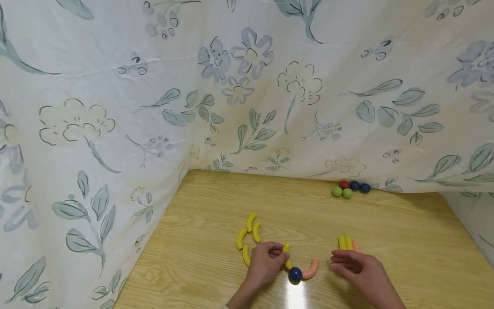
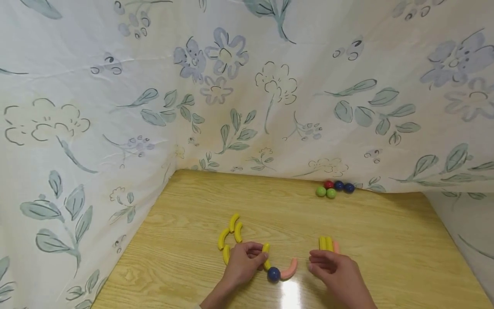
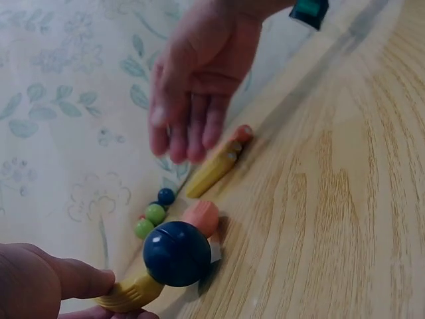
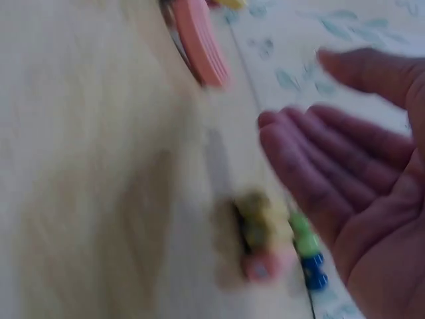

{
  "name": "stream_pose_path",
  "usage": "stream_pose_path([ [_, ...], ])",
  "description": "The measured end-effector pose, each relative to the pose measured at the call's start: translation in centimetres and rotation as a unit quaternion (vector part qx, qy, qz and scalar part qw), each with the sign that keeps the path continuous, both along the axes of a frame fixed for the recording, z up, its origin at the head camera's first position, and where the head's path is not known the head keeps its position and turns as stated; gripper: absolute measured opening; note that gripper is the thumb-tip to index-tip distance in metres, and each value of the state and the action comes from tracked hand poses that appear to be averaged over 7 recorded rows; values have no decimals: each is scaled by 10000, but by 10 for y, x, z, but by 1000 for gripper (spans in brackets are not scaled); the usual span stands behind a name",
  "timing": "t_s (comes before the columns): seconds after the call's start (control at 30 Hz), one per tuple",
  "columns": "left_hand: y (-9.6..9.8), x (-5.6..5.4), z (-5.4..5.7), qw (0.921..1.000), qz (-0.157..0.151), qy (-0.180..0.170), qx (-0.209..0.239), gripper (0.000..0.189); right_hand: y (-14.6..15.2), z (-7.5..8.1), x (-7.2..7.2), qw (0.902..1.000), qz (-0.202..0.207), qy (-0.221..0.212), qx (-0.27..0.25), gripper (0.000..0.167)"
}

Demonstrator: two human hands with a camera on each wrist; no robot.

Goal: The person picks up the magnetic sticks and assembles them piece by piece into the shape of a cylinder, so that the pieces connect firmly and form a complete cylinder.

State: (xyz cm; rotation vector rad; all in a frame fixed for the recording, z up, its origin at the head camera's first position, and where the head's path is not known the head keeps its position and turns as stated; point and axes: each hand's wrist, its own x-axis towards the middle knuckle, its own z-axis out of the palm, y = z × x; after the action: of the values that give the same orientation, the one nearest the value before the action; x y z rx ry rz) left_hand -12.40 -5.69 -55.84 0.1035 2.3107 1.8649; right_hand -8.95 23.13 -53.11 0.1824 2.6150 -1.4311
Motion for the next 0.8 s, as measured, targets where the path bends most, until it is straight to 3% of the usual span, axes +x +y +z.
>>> stream_pose_path([
  [0.4, -1, -1, -2, 9997, 15, 51, -252, 21, 104, 10, -5, 9907, -418, 1277, 203, 61],
  [0.6, -4, -2, 1, 9994, -41, 4, -352, 19, 138, 7, -18, 9830, -647, 1683, 356, 62],
  [0.8, -6, -1, 6, 9992, -115, -88, -373, 18, 161, 11, -38, 9788, -457, 1968, 334, 60],
])
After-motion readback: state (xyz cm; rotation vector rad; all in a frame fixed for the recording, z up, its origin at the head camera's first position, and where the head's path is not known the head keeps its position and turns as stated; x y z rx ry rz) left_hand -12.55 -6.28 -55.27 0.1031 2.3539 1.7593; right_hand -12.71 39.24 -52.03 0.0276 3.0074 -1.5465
